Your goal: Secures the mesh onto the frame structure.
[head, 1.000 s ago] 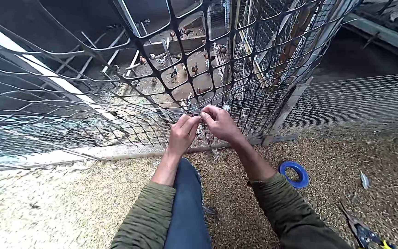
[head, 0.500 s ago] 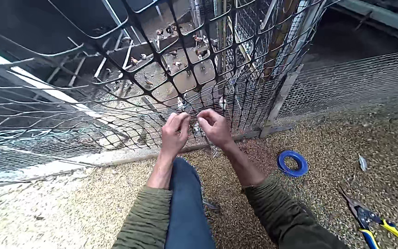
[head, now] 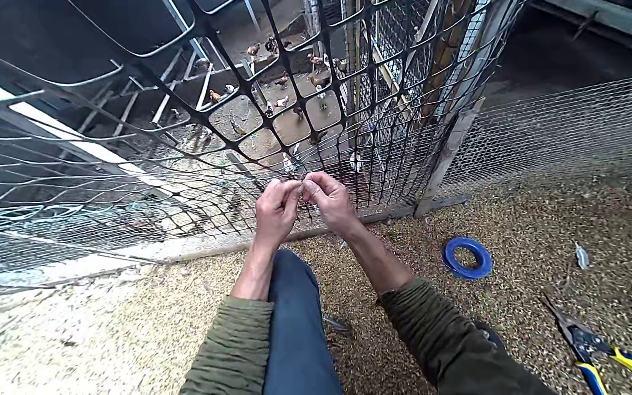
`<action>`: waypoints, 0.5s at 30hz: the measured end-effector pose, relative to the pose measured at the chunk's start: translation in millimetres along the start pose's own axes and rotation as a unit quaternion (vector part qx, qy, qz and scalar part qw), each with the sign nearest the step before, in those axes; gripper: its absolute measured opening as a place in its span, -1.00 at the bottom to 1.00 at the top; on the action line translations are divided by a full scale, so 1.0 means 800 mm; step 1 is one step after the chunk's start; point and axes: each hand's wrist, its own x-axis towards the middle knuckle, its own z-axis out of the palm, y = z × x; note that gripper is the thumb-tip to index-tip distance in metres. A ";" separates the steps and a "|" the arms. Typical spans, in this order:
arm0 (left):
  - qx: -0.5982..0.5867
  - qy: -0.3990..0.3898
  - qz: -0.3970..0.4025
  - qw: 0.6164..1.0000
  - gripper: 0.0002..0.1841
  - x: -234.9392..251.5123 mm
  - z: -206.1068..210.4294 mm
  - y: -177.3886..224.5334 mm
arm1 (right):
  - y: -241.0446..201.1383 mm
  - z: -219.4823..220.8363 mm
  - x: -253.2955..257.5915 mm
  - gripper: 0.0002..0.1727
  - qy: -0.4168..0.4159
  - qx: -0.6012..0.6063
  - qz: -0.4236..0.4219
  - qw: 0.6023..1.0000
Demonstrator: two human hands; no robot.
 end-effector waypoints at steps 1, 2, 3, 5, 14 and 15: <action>-0.003 0.008 -0.018 1.000 -0.80 -0.003 -0.003 0.000 | 0.000 -0.001 0.000 -0.80 0.010 0.007 0.000 1.000; 0.008 0.015 -0.044 0.999 -0.79 -0.006 -0.009 -0.001 | 0.001 -0.003 0.001 -0.79 0.025 0.023 -0.003 0.999; 0.036 0.015 -0.076 0.996 -0.78 -0.009 -0.017 0.000 | 0.002 -0.007 0.002 -0.78 0.045 0.051 -0.006 0.998; 0.112 -0.024 -0.153 0.982 -0.72 -0.010 -0.029 0.010 | 0.000 -0.015 0.003 -0.77 0.043 0.120 -0.019 0.992; -0.483 0.181 -0.467 0.719 -0.49 0.028 -0.018 0.064 | -0.014 -0.059 0.036 -0.83 -0.148 -0.340 -0.278 0.886; -0.488 0.207 -0.470 0.706 -0.50 0.033 -0.018 0.066 | -0.011 -0.065 0.039 -0.83 -0.156 -0.389 -0.292 0.860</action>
